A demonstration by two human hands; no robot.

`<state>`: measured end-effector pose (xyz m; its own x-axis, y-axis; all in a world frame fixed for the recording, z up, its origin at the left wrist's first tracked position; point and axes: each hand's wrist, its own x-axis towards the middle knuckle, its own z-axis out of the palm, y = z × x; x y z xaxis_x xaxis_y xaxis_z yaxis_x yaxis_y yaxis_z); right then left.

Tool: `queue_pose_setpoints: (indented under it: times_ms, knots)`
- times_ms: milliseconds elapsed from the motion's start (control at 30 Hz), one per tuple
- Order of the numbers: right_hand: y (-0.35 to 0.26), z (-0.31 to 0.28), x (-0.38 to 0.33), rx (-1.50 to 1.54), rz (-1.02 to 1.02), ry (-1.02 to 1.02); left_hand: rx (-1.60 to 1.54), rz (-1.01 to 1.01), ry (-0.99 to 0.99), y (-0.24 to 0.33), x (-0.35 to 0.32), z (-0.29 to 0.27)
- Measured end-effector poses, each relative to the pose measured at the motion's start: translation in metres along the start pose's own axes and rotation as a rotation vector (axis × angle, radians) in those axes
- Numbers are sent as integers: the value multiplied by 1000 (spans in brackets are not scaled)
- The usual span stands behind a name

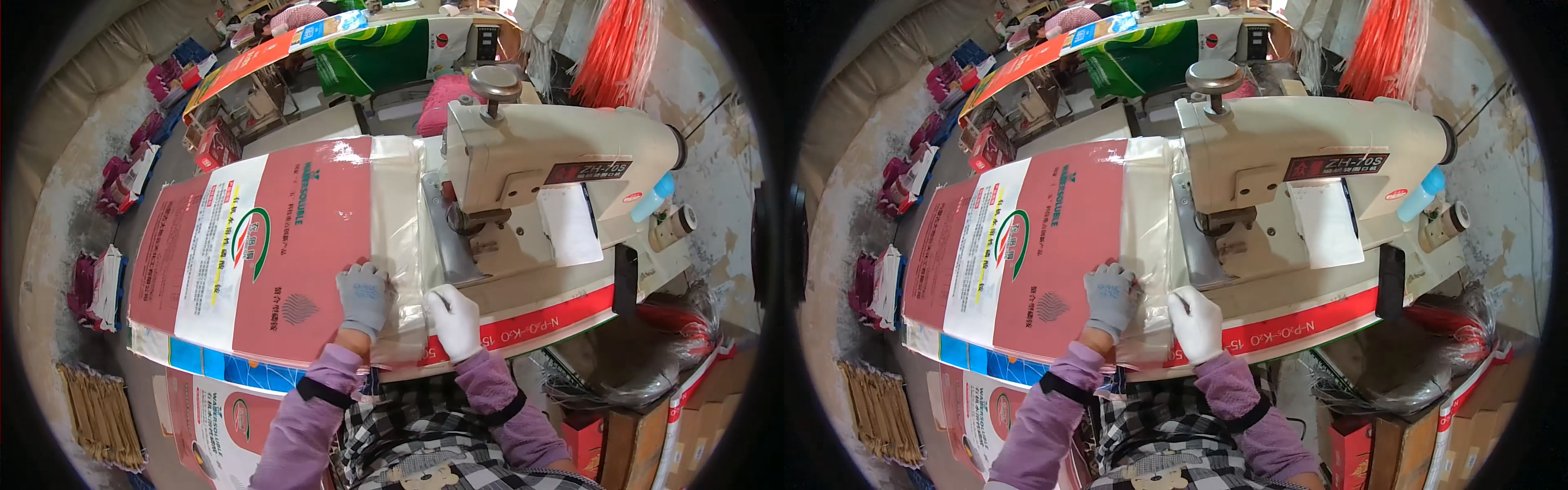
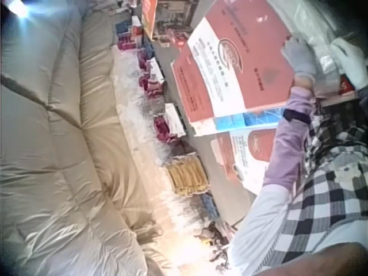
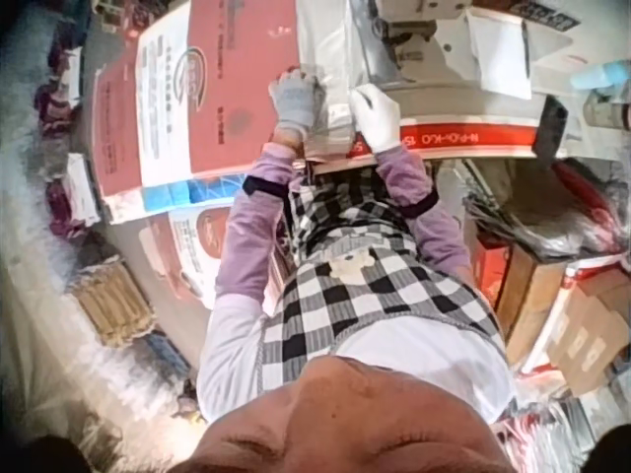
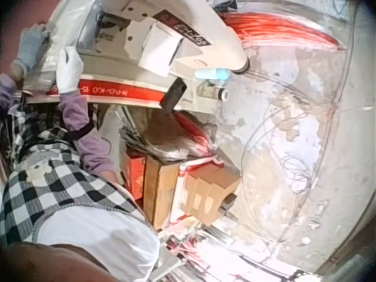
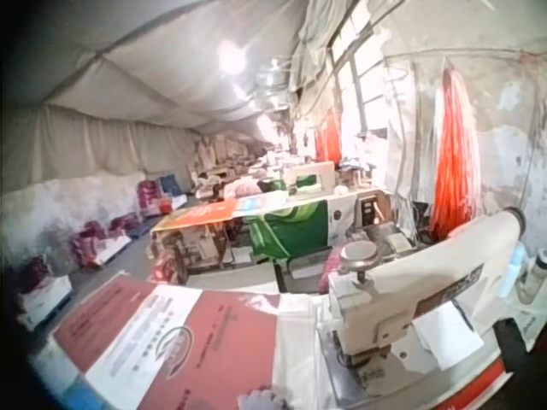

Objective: The recorder is sewing or heat-sealing large printed plastic bags using an industrial machine in a manufacturing environment.

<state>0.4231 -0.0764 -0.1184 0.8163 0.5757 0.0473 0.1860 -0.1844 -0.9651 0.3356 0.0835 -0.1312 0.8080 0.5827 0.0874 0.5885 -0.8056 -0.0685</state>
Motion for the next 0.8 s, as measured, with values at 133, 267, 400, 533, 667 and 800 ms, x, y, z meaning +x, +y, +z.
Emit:
queue_pose_setpoints:
  times_ms: [133, 267, 400, 533, 667, 800]
  knots:
    - [-4, -8, 19, -25, -98, 13, -475, -69, 33, -20, -2, 1]
    - [-2, 25, 43, -73, -273, -79, -658, -105, 85, -29, -5, 3]
    - [7, 33, 74, -143, -161, -583, -730, -62, 140, -26, 0, -22]
    - [12, 50, 68, 182, 61, -643, -748, -4, 144, -37, 0, -25]
    - [-10, 57, 53, 445, 379, -612, -950, -94, 134, -44, -5, -22]
    - [-5, 51, 42, 581, 521, -499, -1481, -323, 214, -49, -12, -38]
